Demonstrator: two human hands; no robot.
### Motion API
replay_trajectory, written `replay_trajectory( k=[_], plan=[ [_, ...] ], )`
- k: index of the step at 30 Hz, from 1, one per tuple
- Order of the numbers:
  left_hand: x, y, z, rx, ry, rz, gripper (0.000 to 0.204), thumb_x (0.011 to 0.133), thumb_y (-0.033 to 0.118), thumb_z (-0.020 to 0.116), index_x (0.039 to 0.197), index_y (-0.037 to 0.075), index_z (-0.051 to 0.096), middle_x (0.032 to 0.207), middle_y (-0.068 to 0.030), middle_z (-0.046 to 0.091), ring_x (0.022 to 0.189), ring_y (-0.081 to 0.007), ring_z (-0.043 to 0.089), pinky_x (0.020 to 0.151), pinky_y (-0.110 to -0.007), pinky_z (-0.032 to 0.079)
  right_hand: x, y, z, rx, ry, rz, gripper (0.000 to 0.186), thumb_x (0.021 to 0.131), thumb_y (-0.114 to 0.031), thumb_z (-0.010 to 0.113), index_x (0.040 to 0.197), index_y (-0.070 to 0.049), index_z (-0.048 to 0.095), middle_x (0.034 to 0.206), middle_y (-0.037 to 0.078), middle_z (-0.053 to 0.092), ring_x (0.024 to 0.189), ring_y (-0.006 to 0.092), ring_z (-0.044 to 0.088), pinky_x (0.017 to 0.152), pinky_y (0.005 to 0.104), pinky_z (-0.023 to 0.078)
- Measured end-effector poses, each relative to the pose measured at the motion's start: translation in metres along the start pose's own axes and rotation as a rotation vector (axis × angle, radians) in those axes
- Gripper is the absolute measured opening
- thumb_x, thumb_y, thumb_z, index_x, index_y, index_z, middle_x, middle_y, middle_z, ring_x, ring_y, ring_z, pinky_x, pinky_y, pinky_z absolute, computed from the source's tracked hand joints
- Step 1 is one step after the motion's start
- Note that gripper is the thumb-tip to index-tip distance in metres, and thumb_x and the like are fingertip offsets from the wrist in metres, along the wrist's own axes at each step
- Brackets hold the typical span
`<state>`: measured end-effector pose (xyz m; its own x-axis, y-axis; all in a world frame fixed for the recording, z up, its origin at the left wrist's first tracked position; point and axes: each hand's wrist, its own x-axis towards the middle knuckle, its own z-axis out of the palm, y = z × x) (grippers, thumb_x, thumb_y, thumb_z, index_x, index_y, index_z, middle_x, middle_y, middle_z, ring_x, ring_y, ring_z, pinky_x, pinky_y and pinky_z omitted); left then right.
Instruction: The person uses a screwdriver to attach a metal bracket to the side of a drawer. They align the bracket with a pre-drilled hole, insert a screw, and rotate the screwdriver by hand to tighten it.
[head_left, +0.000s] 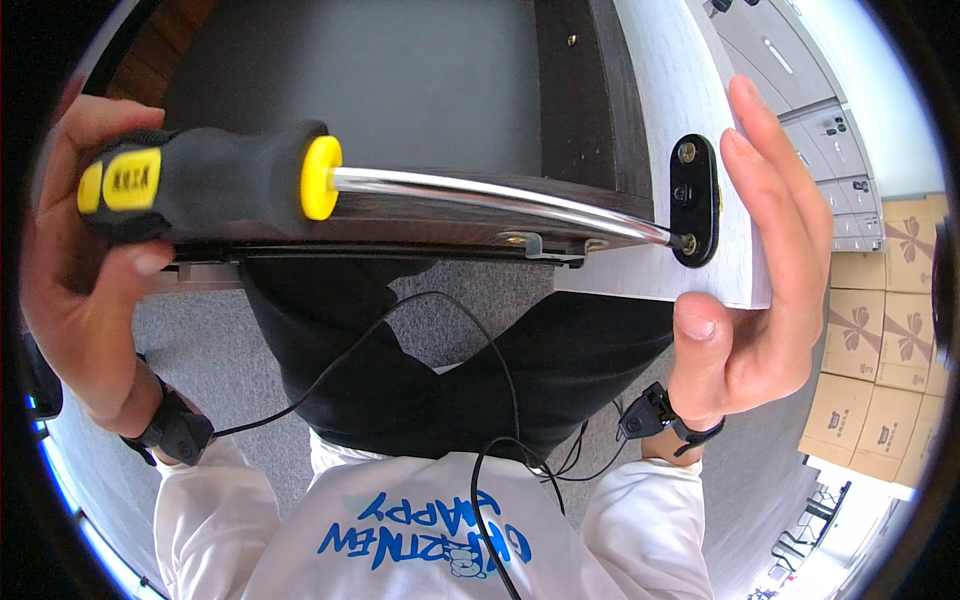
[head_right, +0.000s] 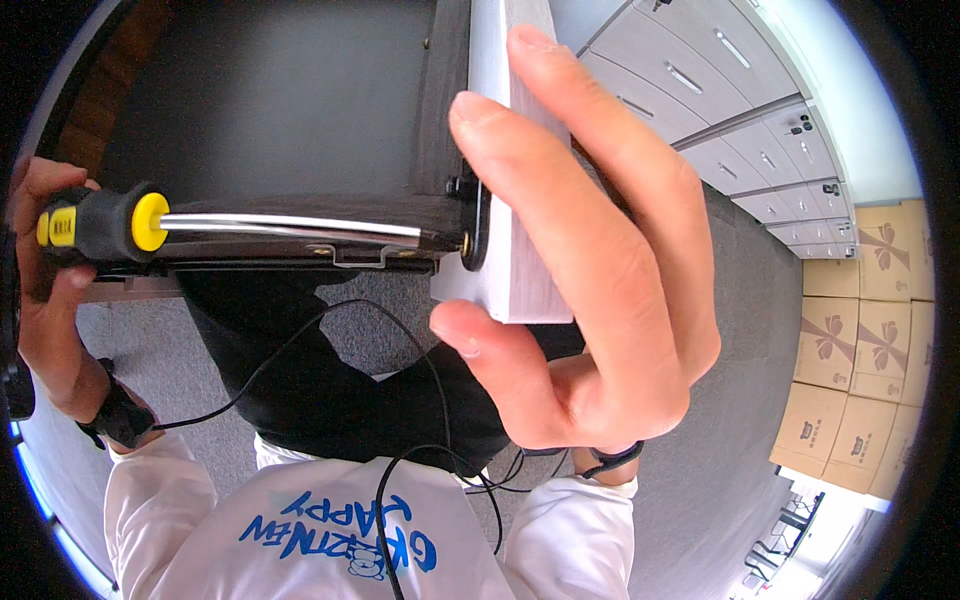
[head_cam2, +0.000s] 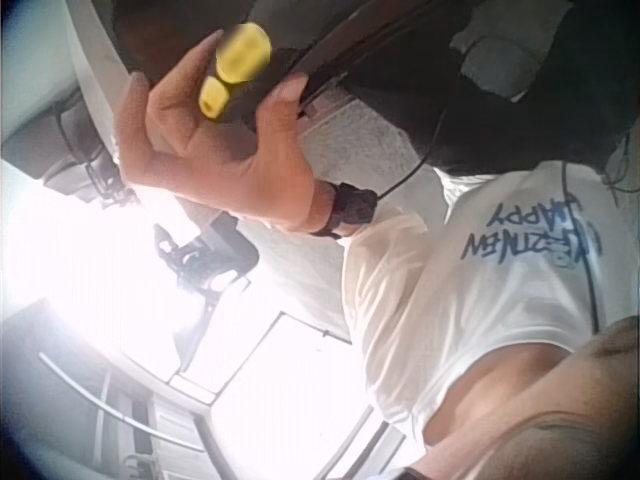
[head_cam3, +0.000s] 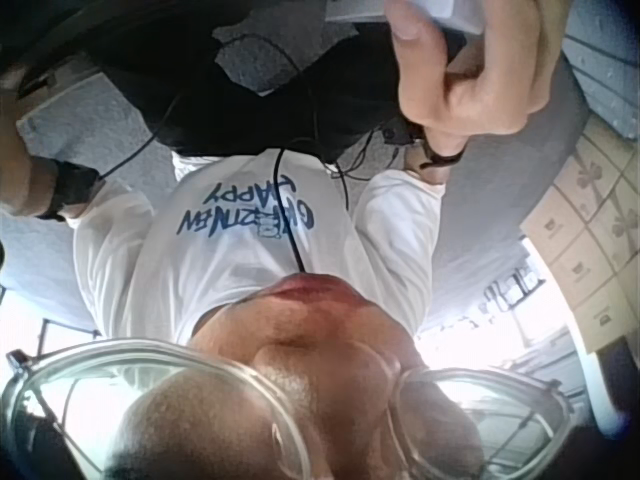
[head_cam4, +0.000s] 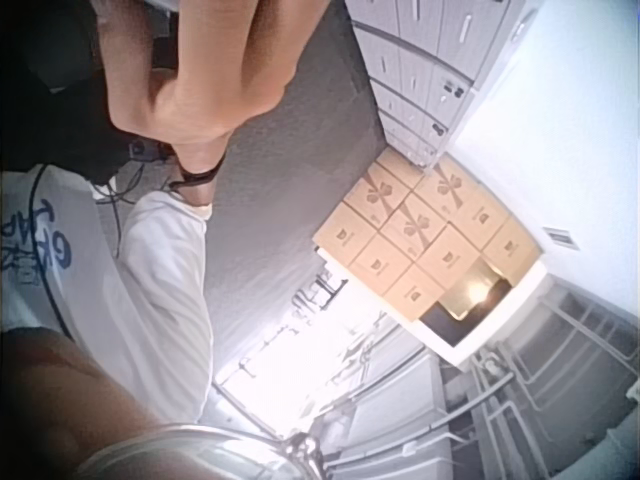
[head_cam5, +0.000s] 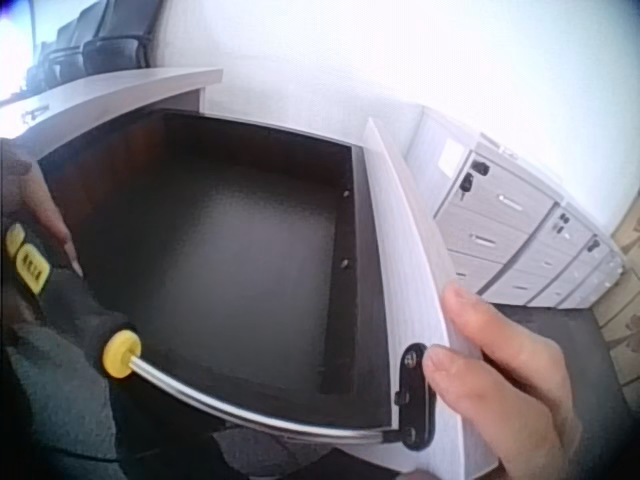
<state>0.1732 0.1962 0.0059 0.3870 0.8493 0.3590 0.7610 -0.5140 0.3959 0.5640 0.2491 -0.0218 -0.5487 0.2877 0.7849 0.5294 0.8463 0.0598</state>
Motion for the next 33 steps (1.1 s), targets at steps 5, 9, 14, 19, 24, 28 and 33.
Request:
replay_trajectory(
  k=[5, 9, 14, 19, 24, 28, 33],
  plan=[
    [0.005, 0.001, 0.01, -0.058, 0.13, -0.025, 0.056, 0.091, 0.053, 0.042, 0.127, 0.01, 0.047, 0.119, -0.011, 0.054, 0.103, -0.0233, 0.06, 0.09, -0.03, 0.049, 0.015, -0.026, -0.008, 0.028, -0.112, 0.111, 0.055, 0.09, -0.04, 0.052, 0.118, 0.007, 0.055, 0.121, 0.029, 0.054, 0.113, 0.036, 0.055, 0.096, 0.0392, 0.042],
    [0.014, 0.006, 0.013, -0.141, 0.158, 0.043, 0.058, 0.089, 0.05, 0.048, 0.13, 0.011, 0.04, 0.126, -0.012, 0.049, 0.106, -0.0246, 0.058, 0.089, -0.03, 0.049, 0.015, -0.026, -0.007, 0.045, -0.08, 0.113, 0.053, 0.09, -0.039, 0.052, 0.117, 0.007, 0.055, 0.122, 0.029, 0.054, 0.114, 0.0359, 0.054, 0.096, 0.0397, 0.042],
    [0.006, -0.003, 0.021, -0.109, 0.242, 0.161, 0.064, 0.082, 0.032, 0.061, 0.134, 0.009, 0.034, 0.126, -0.0126, 0.046, 0.105, -0.024, 0.057, 0.091, -0.031, 0.049, 0.015, -0.025, -0.009, 0.024, -0.093, 0.117, 0.053, 0.09, -0.038, 0.053, 0.117, 0.006, 0.055, 0.122, 0.028, 0.054, 0.114, 0.0356, 0.054, 0.096, 0.04, 0.042],
    [0.008, 0.003, 0.006, -0.004, 0.082, 0.064, 0.059, 0.087, 0.042, 0.057, 0.132, 0.008, 0.041, 0.109, -0.0109, 0.055, 0.097, -0.0229, 0.061, 0.088, -0.03, 0.049, 0.014, -0.027, -0.007, 0.04, -0.064, 0.164, 0.051, 0.089, -0.037, 0.054, 0.117, 0.005, 0.056, 0.122, 0.028, 0.054, 0.114, 0.0351, 0.055, 0.096, 0.0397, 0.043],
    [0.016, 0.012, 0.03, -0.227, 0.268, -0.128, 0.065, 0.091, 0.055, 0.041, 0.134, 0.007, 0.043, 0.102, -0.0085, 0.056, 0.091, -0.0204, 0.062, 0.082, -0.028, 0.05, 0.013, -0.03, -0.005, 0.038, -0.051, 0.181, 0.05, 0.088, -0.036, 0.054, 0.118, 0.005, 0.056, 0.122, 0.027, 0.054, 0.114, 0.035, 0.055, 0.095, 0.0397, 0.043],
    [0.015, 0.002, 0.02, -0.215, 0.131, 0.009, 0.056, 0.09, 0.04, 0.05, 0.134, 0.006, 0.041, 0.115, -0.0095, 0.052, 0.102, -0.0212, 0.058, 0.087, -0.029, 0.048, 0.013, -0.031, -0.004, 0.058, -0.035, 0.206, 0.049, 0.088, -0.036, 0.054, 0.117, 0.004, 0.056, 0.122, 0.027, 0.055, 0.114, 0.0351, 0.055, 0.096, 0.0401, 0.043],
    [0.006, -0.012, 0.011, -0.1, 0.127, 0.237, 0.062, 0.08, 0.017, 0.057, 0.137, 0.006, 0.035, 0.134, -0.0123, 0.04, 0.117, -0.0235, 0.048, 0.095, -0.03, 0.044, 0.014, -0.031, -0.007, 0.013, -0.057, 0.173, 0.05, 0.088, -0.036, 0.054, 0.116, 0.005, 0.056, 0.121, 0.027, 0.056, 0.114, 0.0353, 0.055, 0.097, 0.0405, 0.041]
  ],
)
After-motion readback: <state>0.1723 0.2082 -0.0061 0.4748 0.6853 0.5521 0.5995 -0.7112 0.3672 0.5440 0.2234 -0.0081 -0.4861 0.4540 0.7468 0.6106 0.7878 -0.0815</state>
